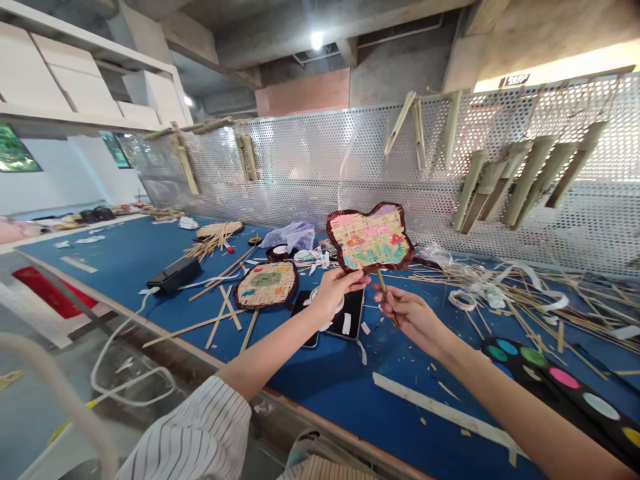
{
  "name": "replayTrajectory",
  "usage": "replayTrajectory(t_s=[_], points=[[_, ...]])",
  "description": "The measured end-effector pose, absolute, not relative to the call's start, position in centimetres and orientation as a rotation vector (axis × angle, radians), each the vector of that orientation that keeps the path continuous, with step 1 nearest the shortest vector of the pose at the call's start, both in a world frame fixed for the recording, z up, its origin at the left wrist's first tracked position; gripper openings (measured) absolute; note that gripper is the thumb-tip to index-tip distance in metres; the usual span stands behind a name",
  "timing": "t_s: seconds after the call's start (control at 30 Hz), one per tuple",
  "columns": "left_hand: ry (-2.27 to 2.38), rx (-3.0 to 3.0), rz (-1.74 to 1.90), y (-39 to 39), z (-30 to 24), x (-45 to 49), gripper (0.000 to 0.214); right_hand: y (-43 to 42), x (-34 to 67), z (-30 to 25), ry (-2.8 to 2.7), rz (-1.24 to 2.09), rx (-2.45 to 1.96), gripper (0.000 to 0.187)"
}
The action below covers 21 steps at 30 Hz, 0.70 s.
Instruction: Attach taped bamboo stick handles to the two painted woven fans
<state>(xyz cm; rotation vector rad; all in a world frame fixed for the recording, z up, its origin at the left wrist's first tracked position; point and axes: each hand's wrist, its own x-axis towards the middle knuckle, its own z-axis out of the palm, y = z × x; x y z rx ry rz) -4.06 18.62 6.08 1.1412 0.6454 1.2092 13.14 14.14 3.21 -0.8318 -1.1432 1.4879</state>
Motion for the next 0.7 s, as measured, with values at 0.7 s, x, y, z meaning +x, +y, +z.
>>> replayTrajectory(t_s=[0.7], points=[[0.605, 1.186, 1.251, 21.0, 5.3, -4.3, 0.028, 15.5, 13.5, 2.1, -1.176, 1.561, -0.788, 0.026]])
